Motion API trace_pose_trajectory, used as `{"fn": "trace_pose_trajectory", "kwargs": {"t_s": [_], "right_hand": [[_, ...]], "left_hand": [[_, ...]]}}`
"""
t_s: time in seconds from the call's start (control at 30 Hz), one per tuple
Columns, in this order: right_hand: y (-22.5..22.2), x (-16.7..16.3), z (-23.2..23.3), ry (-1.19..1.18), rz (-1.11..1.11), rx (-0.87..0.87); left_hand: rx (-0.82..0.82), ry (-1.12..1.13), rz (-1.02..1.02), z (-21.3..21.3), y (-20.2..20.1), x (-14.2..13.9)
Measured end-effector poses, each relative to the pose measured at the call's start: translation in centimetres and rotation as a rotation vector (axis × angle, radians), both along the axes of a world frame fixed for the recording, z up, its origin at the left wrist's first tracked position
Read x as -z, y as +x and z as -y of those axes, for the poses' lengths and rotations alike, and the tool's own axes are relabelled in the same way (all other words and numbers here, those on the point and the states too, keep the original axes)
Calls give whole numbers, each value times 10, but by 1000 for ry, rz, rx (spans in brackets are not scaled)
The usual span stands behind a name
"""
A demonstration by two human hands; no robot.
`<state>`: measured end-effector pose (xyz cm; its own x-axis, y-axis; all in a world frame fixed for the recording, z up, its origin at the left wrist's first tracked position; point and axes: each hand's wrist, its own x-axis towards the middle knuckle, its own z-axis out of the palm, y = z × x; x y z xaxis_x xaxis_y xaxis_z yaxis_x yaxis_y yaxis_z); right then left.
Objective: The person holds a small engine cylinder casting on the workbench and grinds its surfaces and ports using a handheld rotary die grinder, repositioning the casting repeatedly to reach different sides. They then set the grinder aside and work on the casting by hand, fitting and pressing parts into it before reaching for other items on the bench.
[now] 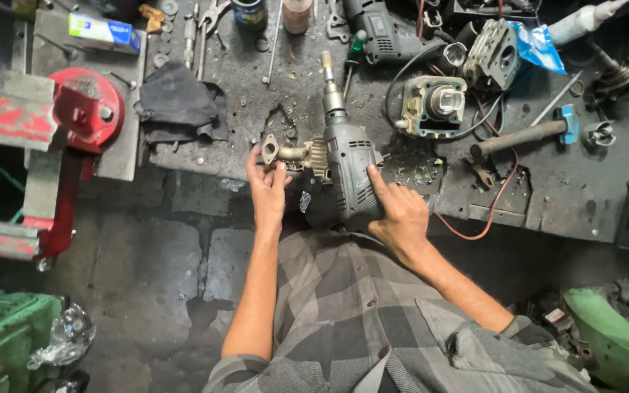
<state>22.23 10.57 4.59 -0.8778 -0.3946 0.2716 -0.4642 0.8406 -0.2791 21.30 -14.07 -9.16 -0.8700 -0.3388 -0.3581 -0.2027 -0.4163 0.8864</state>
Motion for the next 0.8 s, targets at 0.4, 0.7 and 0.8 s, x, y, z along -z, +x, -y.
{"fn": "trace_pose_trajectory", "kwargs": {"t_s": [0.4,0.7,0.8], "right_hand": [[-8,4,2,-117,227,108],[-19,14,-13,-258,631,222],[-9,30,-19,-490,704,289]], "left_hand": [[111,458,48,-10,-34,7],[125,597,-69,-23,-58,34],[168,659,-108,-28,-67,40]]}}
